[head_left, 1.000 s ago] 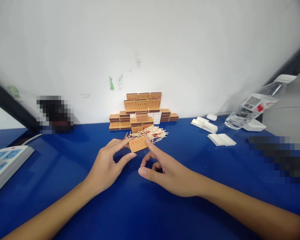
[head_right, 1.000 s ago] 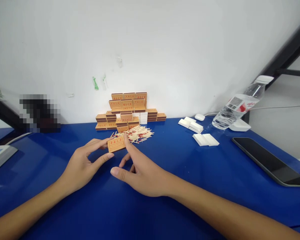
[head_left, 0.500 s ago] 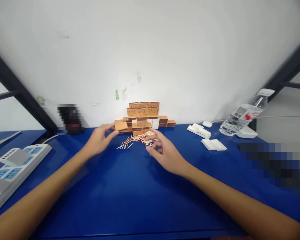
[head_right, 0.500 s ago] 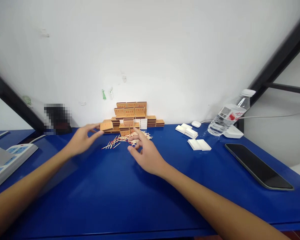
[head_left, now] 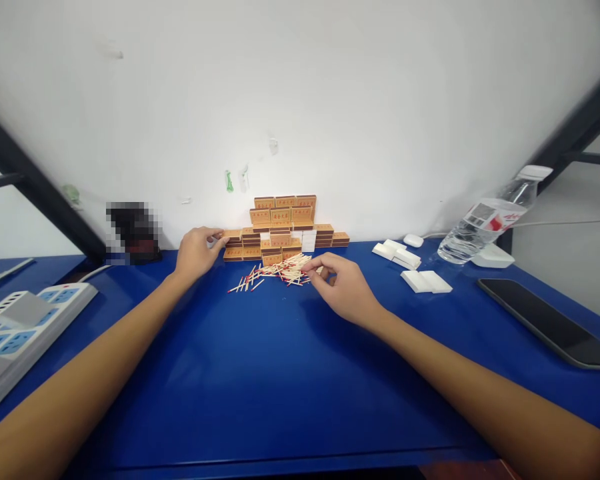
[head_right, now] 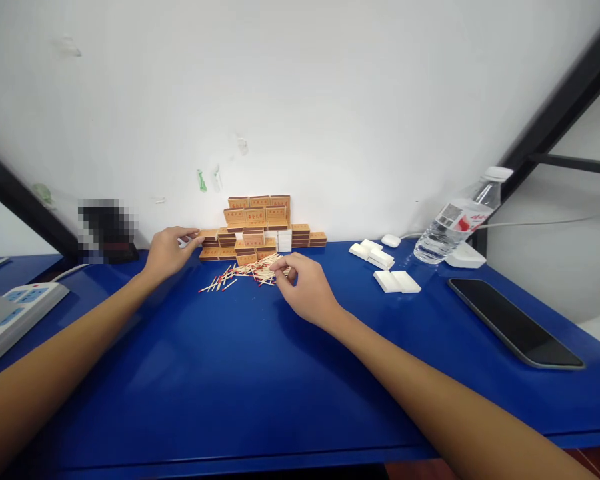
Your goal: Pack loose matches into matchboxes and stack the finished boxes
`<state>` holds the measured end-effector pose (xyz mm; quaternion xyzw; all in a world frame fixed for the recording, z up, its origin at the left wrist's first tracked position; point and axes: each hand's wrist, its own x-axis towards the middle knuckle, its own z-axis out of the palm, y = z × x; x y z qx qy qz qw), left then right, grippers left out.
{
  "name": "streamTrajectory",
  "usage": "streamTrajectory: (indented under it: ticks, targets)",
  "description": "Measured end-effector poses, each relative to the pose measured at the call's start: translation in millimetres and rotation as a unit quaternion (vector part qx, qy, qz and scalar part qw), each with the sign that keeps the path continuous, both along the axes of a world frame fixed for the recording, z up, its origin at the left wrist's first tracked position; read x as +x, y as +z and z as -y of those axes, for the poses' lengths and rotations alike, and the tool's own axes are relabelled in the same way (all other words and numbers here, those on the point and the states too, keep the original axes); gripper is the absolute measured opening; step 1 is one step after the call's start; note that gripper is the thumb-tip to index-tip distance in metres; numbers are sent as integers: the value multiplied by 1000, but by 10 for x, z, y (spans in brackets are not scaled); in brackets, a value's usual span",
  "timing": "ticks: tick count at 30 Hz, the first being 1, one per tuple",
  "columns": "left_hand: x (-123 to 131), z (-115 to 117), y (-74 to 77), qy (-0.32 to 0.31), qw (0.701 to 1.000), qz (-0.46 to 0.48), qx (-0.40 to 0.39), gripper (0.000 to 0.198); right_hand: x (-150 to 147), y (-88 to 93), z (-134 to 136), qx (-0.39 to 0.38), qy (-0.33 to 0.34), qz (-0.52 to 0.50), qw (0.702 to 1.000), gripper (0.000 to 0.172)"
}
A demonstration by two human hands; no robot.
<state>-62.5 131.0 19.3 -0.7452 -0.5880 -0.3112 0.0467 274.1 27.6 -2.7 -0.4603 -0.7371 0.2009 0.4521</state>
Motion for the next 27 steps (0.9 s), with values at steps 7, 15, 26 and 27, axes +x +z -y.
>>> streamTrajectory:
  ticks: [7, 15, 26, 27]
  targets:
    - [124, -39, 12, 31, 999, -12, 30, 23, 89, -13, -113, 69, -40, 46, 996, 15]
    - [182, 434, 55, -24, 998, -25, 42, 27, 723, 305, -484, 21, -150, 128, 980, 24]
    - [355, 974, -185, -225, 972, -63, 5, 23, 887, 378, -1218, -165, -242, 227, 929, 34]
    - [348, 980, -186, -230, 971, -62, 10, 23, 863, 350, -1249, -164, -258, 232, 924, 36]
